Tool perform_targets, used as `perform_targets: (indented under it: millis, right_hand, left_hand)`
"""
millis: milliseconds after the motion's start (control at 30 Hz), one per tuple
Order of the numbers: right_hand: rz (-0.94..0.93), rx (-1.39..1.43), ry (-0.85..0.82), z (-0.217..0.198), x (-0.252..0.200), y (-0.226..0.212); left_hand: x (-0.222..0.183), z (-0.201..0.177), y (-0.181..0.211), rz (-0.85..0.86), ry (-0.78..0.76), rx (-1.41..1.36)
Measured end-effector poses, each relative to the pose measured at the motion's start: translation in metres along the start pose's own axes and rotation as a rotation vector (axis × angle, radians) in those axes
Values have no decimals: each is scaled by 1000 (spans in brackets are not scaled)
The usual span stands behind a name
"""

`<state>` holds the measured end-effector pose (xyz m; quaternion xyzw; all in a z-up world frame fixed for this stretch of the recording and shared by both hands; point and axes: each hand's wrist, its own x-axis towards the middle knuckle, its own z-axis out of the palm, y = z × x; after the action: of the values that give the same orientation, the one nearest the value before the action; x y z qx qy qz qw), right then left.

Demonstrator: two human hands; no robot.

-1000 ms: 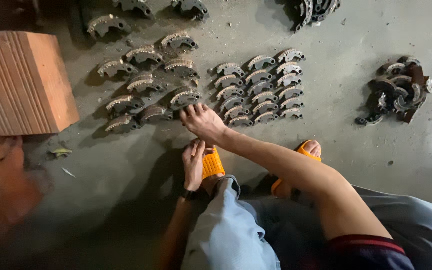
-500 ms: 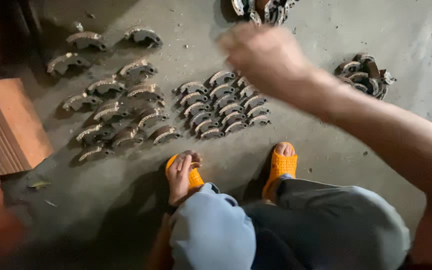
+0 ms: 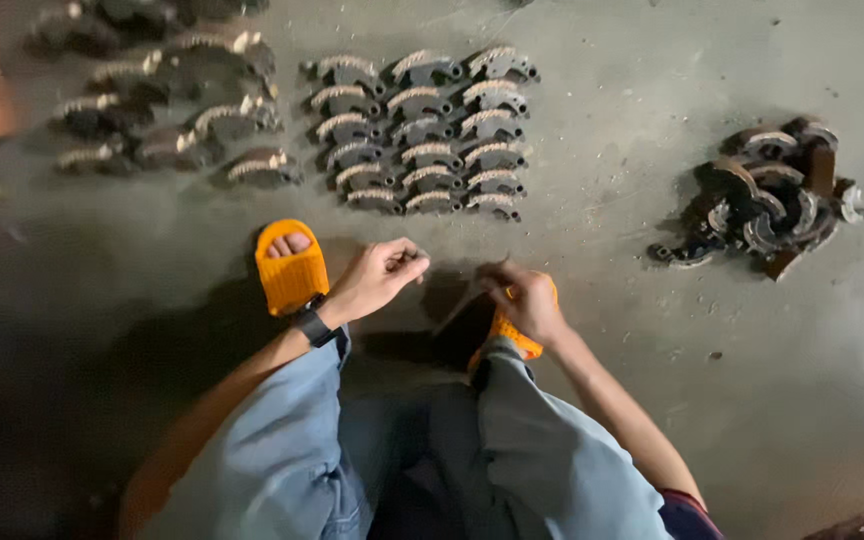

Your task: The person sorts a large pile of motorcycle brake shoes on the floor by picking them up by hand and arranging them into smaller grouped piles.

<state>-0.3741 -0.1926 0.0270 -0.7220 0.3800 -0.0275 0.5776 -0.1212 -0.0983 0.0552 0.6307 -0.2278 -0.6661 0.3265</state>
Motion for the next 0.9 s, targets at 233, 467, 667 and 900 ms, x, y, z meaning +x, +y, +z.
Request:
perform_targets:
  millis: [233,467,667,900]
  right_hand:
    - [-136,81,-264,42,-20,29]
    - [-130,-41,-300,1,-3,-3]
    - [-115,-105,-187,14,-8,29]
    - [-174,-67,-142,55,6,-7]
  left_hand:
    - [-54,12,9,51,172,140]
    - [-86,58,-57,36,284,-10]
    - [-81,61,-56,-32,235,-187]
    - [-71,58,-62,-7,145,-310]
